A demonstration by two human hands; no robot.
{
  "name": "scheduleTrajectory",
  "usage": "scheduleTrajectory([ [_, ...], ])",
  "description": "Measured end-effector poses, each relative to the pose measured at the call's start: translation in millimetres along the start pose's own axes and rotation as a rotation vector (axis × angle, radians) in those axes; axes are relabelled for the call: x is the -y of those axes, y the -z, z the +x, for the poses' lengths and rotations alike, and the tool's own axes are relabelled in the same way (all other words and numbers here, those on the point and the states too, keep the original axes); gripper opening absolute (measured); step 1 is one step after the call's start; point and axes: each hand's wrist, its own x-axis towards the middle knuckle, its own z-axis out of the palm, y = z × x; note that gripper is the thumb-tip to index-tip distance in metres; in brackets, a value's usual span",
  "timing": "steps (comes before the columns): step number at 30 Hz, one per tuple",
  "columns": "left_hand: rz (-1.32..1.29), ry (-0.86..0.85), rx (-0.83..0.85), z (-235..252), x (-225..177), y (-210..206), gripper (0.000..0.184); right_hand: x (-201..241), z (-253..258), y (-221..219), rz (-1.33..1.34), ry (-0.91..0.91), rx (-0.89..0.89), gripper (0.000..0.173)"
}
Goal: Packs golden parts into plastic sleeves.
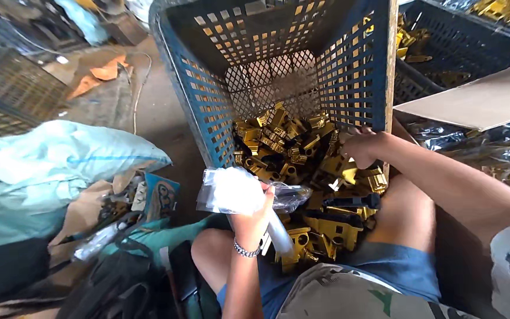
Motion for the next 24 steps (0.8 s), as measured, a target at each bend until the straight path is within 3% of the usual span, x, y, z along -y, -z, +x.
scheduleTrajectory([
  [2, 0.026, -0.038, -0.053, 0, 3, -1, 0.043, -16, -12, -24, 0.431, 0.193, -0.344, 0.039],
  [4, 0.057, -0.031, -0.093, 1, 2, -6, 0.051, -5, -36, -27, 1.054, 0.246, -0.475, 0.049],
  [6, 0.079, -0.071, -0.095, 1, 3, -13, 0.055, 12, -51, -33, 1.574, 0.307, -0.651, 0.046],
  [8, 0.109, -0.149, -0.072, 2, 5, -16, 0.054, 25, -59, -37, 1.766, 0.406, -0.860, 0.054],
  [10, 0.106, -0.186, -0.064, 3, 4, -17, 0.053, 39, -70, -39, 1.737, 0.498, -0.912, 0.061],
  [12, 0.086, -0.176, -0.045, 1, -3, -20, 0.057, 60, -76, -41, 1.648, 0.570, -0.646, 0.066],
  [14, 0.127, -0.195, 0.007, -1, -9, -23, 0.053, 83, -69, -41, 1.474, 0.533, -0.418, 0.059],
  [16, 0.281, -0.216, 0.064, -2, -13, -23, 0.040, 101, -54, -46, 1.250, 0.386, -0.578, 0.048],
  [18, 0.376, -0.195, 0.077, 2, -17, -24, 0.036, 115, -39, -54, 0.896, 0.321, -0.898, 0.033],
  [20, 0.205, -0.003, 0.082, 2, -22, -25, 0.039, 131, -30, -63, 0.605, 0.336, -0.968, 0.024],
  [22, -0.010, 0.175, 0.069, 3, -28, -27, 0.037, 145, -29, -62, 0.535, 0.293, -0.722, 0.033],
  [24, -0.005, 0.143, 0.096, 0, -20, -29, 0.036, 147, -21, -47, 0.665, 0.197, -0.479, 0.045],
])
